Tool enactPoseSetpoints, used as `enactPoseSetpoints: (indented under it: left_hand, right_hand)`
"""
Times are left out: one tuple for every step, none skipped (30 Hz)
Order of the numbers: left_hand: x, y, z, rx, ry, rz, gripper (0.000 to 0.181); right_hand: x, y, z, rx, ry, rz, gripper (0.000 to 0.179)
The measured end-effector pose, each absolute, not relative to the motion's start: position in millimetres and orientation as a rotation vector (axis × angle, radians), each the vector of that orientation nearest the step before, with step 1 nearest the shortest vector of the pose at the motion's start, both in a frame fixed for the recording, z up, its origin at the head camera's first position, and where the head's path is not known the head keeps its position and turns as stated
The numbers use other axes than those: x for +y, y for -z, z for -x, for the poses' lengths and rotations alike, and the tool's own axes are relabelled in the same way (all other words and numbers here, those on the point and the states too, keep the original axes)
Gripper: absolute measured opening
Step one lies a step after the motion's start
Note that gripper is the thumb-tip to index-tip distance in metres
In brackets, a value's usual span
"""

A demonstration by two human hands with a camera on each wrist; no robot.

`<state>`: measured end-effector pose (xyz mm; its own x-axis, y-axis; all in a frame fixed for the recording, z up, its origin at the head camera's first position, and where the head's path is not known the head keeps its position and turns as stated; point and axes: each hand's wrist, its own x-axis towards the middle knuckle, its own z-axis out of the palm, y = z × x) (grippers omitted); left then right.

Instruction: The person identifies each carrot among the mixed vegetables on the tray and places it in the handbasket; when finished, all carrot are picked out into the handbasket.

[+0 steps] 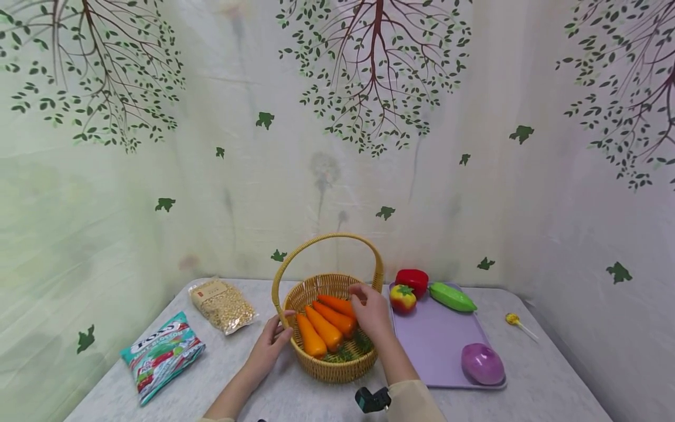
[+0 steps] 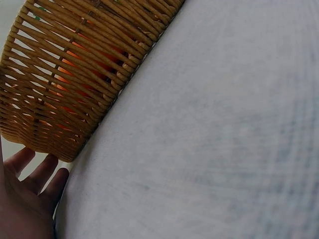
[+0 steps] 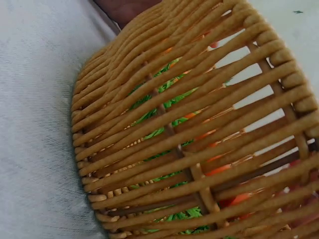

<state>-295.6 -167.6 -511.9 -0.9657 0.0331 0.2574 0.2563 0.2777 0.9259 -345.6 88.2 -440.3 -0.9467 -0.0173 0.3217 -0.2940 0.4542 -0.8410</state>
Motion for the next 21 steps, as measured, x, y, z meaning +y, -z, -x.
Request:
enactPoseSetpoints:
  left_hand:
    - [-167.8, 512.2, 295.2, -2.353, 1.764, 0.269, 0.04]
    - [-167.9, 512.5, 294.7, -2.352, 1.764, 0.268, 0.04]
    - [-167.9, 512.9, 293.9, -2.352, 1.766, 0.265, 0.039]
    - [-167.5, 513.5, 293.4, -2.351, 1.767, 0.267, 0.039]
    - [-167.0, 513.9, 292.9, -2.351, 1.769, 0.266, 0.039]
    - [-166.4, 514.4, 292.4, -2.351, 1.771, 0.266, 0.039]
    - [-165.6, 515.0, 292.2, -2.352, 1.773, 0.265, 0.039]
    - [-164.7, 515.7, 292.6, -2.355, 1.774, 0.267, 0.039]
    - [-163.7, 516.2, 293.0, -2.358, 1.775, 0.267, 0.04]
    - [-162.8, 516.5, 293.4, -2.362, 1.774, 0.268, 0.04]
    - [-162.0, 516.3, 293.8, -2.366, 1.773, 0.267, 0.041]
    - [-161.8, 515.7, 294.3, -2.368, 1.765, 0.276, 0.041]
    - [-161.8, 515.0, 294.8, -2.372, 1.762, 0.275, 0.042]
    - [-162.0, 514.1, 295.2, -2.376, 1.755, 0.273, 0.042]
    - [-162.2, 512.8, 295.0, -2.379, 1.753, 0.273, 0.042]
    - [-162.6, 511.6, 294.9, -2.382, 1.748, 0.281, 0.042]
    - [-163.1, 510.5, 294.9, -2.38, 1.746, 0.286, 0.042]
    - [-163.6, 509.7, 294.8, -2.379, 1.742, 0.29, 0.041]
    - [-164.3, 508.9, 294.8, -2.38, 1.745, 0.286, 0.041]
    - [-165.1, 508.1, 294.6, -2.38, 1.745, 0.294, 0.041]
    - [-166.1, 507.2, 294.3, -2.381, 1.741, 0.305, 0.042]
  right_hand:
    - [88.8, 440.3, 344.2, -2.414, -1.505, -0.27, 0.02]
    - [89.4, 440.7, 342.7, -2.389, -1.52, -0.279, 0.019]
    - [90.1, 440.8, 340.4, -2.362, -1.542, -0.296, 0.019]
    - [91.4, 440.9, 338.1, -2.336, -1.561, -0.315, 0.018]
    - [92.9, 440.8, 335.3, -2.318, -1.582, -0.328, 0.018]
    - [94.8, 440.6, 332.2, -2.304, -1.596, -0.337, 0.018]
    - [97.0, 440.4, 329.3, -2.297, -1.608, -0.343, 0.019]
    - [99.8, 440.1, 326.2, -2.294, -1.624, -0.346, 0.019]
    - [103.1, 439.0, 322.7, -2.294, -1.646, -0.348, 0.019]
    - [106.5, 438.5, 319.8, -2.299, -1.661, -0.341, 0.02]
    - [110.1, 437.9, 316.5, -2.307, -1.673, -0.336, 0.021]
    - [113.5, 437.0, 313.9, -2.317, -1.674, -0.332, 0.021]
    - [117.2, 436.2, 311.1, -2.334, -1.663, -0.325, 0.021]
    - [121.3, 435.5, 308.4, -2.346, -1.637, -0.322, 0.021]
    - [125.4, 434.8, 305.5, -2.36, -1.605, -0.314, 0.021]
    - [129.8, 434.1, 302.8, -2.375, -1.557, -0.304, 0.022]
    - [134.5, 433.5, 300.5, -2.395, -1.486, -0.299, 0.022]
    - [139.4, 432.5, 298.6, -2.414, -1.413, -0.292, 0.023]
    - [144.2, 431.3, 297.0, -2.425, -1.349, -0.293, 0.024]
    - [149.0, 429.9, 296.2, -2.433, -1.29, -0.304, 0.025]
    - [153.7, 428.3, 295.4, -2.447, -1.225, -0.31, 0.026]
